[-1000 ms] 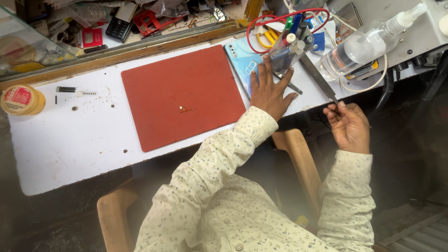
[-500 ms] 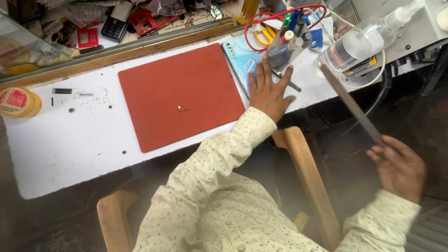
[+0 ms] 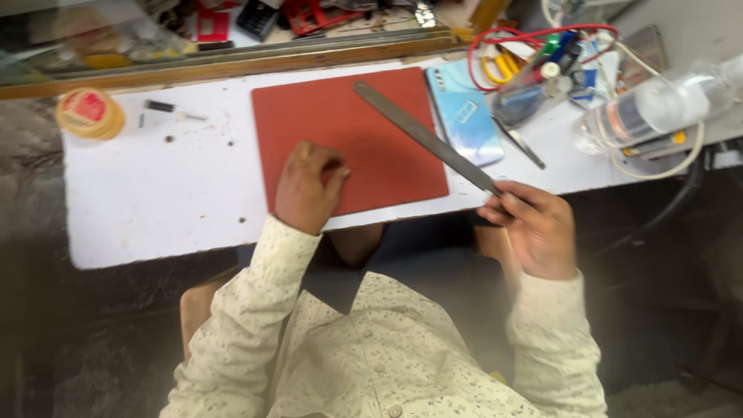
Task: The person picks up a small electronic component from the workbench, applies flux paste to it, holds it with tweezers, and solders it with a soldering iron while feeding solder wire, then sets the component down on the mat.
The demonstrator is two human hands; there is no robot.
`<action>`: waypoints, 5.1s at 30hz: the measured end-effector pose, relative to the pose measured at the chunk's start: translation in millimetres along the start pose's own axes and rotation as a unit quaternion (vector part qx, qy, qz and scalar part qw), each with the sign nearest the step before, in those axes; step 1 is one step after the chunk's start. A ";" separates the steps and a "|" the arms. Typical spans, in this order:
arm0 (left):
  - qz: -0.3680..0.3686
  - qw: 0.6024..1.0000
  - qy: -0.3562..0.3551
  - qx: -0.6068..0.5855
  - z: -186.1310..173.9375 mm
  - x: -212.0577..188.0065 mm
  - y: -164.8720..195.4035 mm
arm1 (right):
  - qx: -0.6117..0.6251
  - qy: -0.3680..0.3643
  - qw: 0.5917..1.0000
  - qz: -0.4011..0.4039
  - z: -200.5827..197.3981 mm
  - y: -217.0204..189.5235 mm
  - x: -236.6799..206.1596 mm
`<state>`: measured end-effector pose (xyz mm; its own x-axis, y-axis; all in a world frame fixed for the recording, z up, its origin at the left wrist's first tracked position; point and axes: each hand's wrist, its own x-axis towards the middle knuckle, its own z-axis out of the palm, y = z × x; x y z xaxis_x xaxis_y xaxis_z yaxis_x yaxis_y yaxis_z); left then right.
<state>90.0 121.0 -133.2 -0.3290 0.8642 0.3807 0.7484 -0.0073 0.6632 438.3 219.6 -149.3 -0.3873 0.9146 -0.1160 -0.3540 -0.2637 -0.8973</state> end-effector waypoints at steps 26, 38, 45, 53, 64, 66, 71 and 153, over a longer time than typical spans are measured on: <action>-0.018 0.992 -0.128 0.012 0.5 6.8 2.1 | -0.501 -0.010 0.845 -0.188 159.8 35.9 -1.0; -0.005 0.992 -0.119 0.032 15.8 4.8 10.0 | -0.589 0.037 0.765 -0.257 173.2 35.8 7.5; 0.004 0.996 -0.091 0.017 16.2 7.2 6.6 | -0.613 0.085 0.724 -0.305 153.0 28.9 30.4; 0.006 0.996 -0.085 0.036 18.9 8.4 6.2 | -0.611 0.120 0.698 -0.354 140.3 38.0 35.4; 0.003 0.996 -0.081 0.028 20.6 7.6 7.6 | -0.598 0.069 0.721 -0.344 131.8 39.6 27.7; -0.001 0.996 -0.083 0.030 21.5 7.2 9.0 | -0.596 0.052 0.725 -0.341 137.7 42.2 17.9; -0.008 0.995 -0.095 0.038 24.6 6.4 12.2 | -0.548 0.040 0.768 -0.329 156.7 53.3 -3.1; 0.070 0.991 -0.102 -0.058 1.6 -5.0 4.4 | -0.542 0.062 0.790 -0.279 179.2 60.0 -18.7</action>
<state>95.8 117.4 -133.3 -0.0936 0.9343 0.3440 0.7033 -0.1824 0.6870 271.7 131.7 -124.6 -0.3186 0.8360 0.4468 0.5229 0.5482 -0.6527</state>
